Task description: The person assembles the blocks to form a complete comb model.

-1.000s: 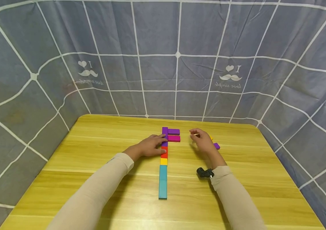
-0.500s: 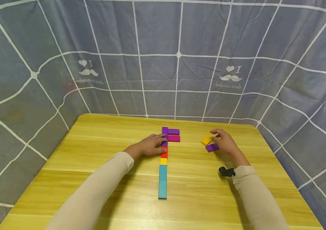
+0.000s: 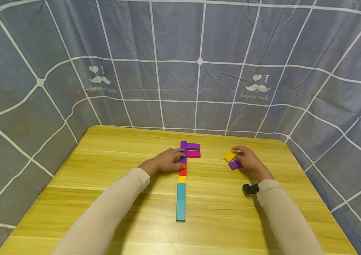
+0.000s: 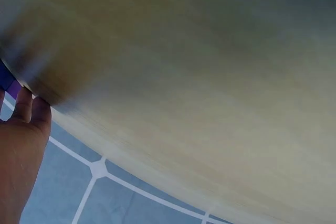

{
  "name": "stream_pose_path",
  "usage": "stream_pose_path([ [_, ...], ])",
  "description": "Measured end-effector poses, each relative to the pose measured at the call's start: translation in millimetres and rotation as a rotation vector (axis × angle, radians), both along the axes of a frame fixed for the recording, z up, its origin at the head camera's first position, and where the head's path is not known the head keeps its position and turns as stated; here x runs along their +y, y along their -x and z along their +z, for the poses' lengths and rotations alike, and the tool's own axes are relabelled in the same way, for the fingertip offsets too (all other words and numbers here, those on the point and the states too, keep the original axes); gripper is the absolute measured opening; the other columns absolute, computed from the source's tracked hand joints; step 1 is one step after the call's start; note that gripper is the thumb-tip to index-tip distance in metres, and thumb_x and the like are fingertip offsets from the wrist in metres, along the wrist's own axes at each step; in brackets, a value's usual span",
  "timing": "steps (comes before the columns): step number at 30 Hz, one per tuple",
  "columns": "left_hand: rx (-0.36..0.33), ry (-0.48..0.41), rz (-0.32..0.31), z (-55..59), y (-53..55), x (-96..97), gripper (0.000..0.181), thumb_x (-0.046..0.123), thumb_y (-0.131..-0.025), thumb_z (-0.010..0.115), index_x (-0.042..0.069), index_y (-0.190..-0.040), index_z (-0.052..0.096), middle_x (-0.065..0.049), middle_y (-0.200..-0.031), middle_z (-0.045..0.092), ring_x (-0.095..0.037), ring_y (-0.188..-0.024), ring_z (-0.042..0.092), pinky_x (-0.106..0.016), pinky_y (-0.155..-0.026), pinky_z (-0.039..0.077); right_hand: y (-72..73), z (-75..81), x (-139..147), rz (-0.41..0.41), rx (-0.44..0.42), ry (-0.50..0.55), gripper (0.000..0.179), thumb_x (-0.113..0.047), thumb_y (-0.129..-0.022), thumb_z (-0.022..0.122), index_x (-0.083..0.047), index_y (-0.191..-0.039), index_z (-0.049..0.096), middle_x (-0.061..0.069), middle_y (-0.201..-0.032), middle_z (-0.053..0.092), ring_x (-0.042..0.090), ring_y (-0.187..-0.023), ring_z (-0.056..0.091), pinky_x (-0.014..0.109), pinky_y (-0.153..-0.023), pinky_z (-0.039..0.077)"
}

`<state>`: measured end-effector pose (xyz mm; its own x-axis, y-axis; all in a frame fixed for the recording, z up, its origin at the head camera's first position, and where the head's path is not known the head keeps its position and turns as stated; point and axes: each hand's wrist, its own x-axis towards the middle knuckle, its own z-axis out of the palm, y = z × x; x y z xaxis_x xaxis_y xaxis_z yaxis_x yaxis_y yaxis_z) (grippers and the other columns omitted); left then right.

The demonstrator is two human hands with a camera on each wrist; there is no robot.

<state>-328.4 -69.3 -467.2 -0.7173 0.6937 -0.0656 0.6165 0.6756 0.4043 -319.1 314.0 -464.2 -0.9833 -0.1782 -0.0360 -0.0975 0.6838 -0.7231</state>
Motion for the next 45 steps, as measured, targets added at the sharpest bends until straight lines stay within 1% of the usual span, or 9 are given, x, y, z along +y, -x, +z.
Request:
stream_pose_path([
  [4,0.007,0.007,-0.005,0.3,-0.6,0.8,0.059,0.044,-0.097,0.059,0.012,-0.146,0.05,-0.012,-0.16,0.03,-0.035,-0.144,0.03,-0.045,-0.118,0.023,4.7,-3.8,1,0.028,-0.025,0.003,0.04,0.0,-0.099,0.051,0.007,-0.138,0.049,0.034,-0.125,0.055,0.039,-0.105,0.059,0.038,-0.083,0.053],
  [9,0.015,0.01,-0.012,0.1,-0.4,1.3,0.059,0.042,-0.097,0.059,0.011,-0.146,0.05,-0.013,-0.16,0.03,-0.035,-0.144,0.03,-0.045,-0.119,0.022,6.0,-5.3,1,0.027,-0.061,0.006,0.039,-0.001,-0.1,0.052,0.006,-0.138,0.049,0.033,-0.127,0.055,0.037,-0.104,0.058,0.037,-0.084,0.052],
  [18,0.015,0.011,0.003,2.1,-0.6,1.7,0.058,0.043,-0.097,0.059,0.013,-0.146,0.05,-0.011,-0.16,0.031,-0.036,-0.143,0.031,-0.045,-0.118,0.023,6.5,-6.8,-2,0.007,-0.086,0.04,0.038,-0.002,-0.1,0.052,0.005,-0.137,0.05,0.033,-0.125,0.055,0.033,-0.098,0.059,0.029,-0.073,0.053],
  [23,0.007,0.015,0.015,1.9,-0.4,1.8,0.058,0.044,-0.097,0.059,0.015,-0.147,0.05,-0.01,-0.16,0.03,-0.035,-0.144,0.03,-0.045,-0.118,0.023,7.1,-8.4,-3,0.019,-0.07,0.042,0.037,-0.002,-0.1,0.054,0.007,-0.136,0.05,0.032,-0.125,0.055,0.033,-0.098,0.058,0.028,-0.074,0.052],
  [29,-0.005,0.027,0.025,0.2,-0.9,1.4,0.058,0.045,-0.097,0.058,0.016,-0.147,0.049,-0.008,-0.161,0.029,-0.034,-0.144,0.03,-0.043,-0.118,0.023,6.8,-12.7,-3,0.041,-0.029,0.017,0.037,-0.007,-0.099,0.059,0.012,-0.131,0.052,0.029,-0.12,0.059,0.03,-0.098,0.058,0.024,-0.078,0.051],
  [32,-0.007,0.022,0.027,0.1,-1.5,1.3,0.058,0.045,-0.097,0.058,0.016,-0.147,0.049,-0.008,-0.161,0.029,-0.034,-0.144,0.03,-0.044,-0.118,0.023,6.5,-13.2,-2,0.039,-0.037,0.015,0.039,-0.008,-0.099,0.06,0.011,-0.132,0.052,0.029,-0.122,0.059,0.028,-0.096,0.058,0.023,-0.078,0.051],
  [35,-0.01,0.022,0.031,0.2,-1.8,1.0,0.058,0.045,-0.097,0.058,0.017,-0.147,0.049,-0.007,-0.161,0.029,-0.034,-0.144,0.03,-0.044,-0.118,0.023,5.9,-12.6,-2,0.044,-0.048,0.013,0.039,-0.006,-0.098,0.059,0.011,-0.132,0.051,0.03,-0.12,0.058,0.029,-0.094,0.058,0.025,-0.077,0.052],
  [41,-0.009,0.017,0.025,-0.9,-0.7,0.7,0.059,0.046,-0.097,0.059,0.017,-0.147,0.049,-0.007,-0.161,0.029,-0.035,-0.144,0.03,-0.045,-0.118,0.024,5.6,-12.2,-3,0.028,-0.045,-0.011,0.034,-0.005,-0.098,0.059,0.008,-0.128,0.054,0.024,-0.109,0.059,0.027,-0.089,0.056,0.027,-0.074,0.05],
  [45,-0.004,0.018,0.029,-2.1,0.3,0.7,0.059,0.046,-0.097,0.059,0.017,-0.147,0.05,-0.008,-0.161,0.029,-0.035,-0.144,0.03,-0.045,-0.118,0.024,5.7,-12.8,-6,0.003,-0.046,0.015,0.033,-0.006,-0.098,0.06,0.007,-0.127,0.054,0.025,-0.108,0.059,0.029,-0.09,0.055,0.027,-0.073,0.05],
])
